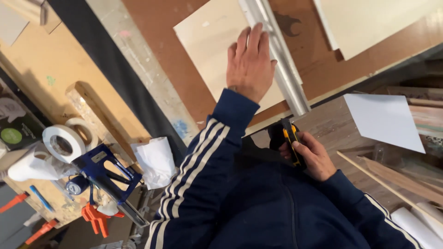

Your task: Cut a mat or board using a straight edge and a utility knife.

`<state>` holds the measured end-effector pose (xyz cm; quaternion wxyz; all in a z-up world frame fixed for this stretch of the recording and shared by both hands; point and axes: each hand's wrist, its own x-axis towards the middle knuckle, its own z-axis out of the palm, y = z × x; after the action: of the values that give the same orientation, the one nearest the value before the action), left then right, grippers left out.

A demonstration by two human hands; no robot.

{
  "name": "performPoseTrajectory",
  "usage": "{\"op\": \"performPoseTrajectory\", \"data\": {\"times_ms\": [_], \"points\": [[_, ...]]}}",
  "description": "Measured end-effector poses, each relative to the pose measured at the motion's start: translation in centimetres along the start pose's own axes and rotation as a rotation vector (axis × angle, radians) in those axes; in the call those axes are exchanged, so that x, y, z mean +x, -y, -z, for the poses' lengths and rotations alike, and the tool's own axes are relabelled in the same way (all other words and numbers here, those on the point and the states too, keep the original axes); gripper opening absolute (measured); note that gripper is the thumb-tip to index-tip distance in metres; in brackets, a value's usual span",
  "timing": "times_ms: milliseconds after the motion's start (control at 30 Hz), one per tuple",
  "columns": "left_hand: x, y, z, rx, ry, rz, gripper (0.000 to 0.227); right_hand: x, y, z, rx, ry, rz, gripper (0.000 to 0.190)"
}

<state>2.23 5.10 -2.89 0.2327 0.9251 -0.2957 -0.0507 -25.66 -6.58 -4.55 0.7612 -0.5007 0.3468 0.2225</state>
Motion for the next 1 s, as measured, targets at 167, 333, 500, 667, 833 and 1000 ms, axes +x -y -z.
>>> {"op": "performPoseTrajectory", "data": {"times_ms": [167,333,500,667,833,1000], "points": [[2.5,-1.3,-2.7,0.158,0.074,0.01,0.078,-0.5,0.7,2.6,0.055,0.011,0.047,0.027],[3.3,-2.2,-3.0,0.221,0.155,0.076,0.086,0.8,3.9,5.5,-0.009,-0.016,0.087,0.022],[4.2,-2.6,-2.0,0.239,0.251,0.122,0.114,4.0,9.5,6.6,-0.061,-0.071,0.278,0.026],[3.8,-3.3,-2.0,0.31,0.31,0.149,0.136,6.1,17.5,3.4,-0.3,-0.041,0.42,0.033],[4.2,-3.3,-1.1,0.29,0.374,0.169,0.151,9.7,20.1,1.1,-0.751,-0.198,0.572,0.057],[4.7,-2.9,-1.0,0.224,0.483,0.242,0.154,12.4,22.5,-2.8,-1.029,-0.211,0.835,0.058]]}}
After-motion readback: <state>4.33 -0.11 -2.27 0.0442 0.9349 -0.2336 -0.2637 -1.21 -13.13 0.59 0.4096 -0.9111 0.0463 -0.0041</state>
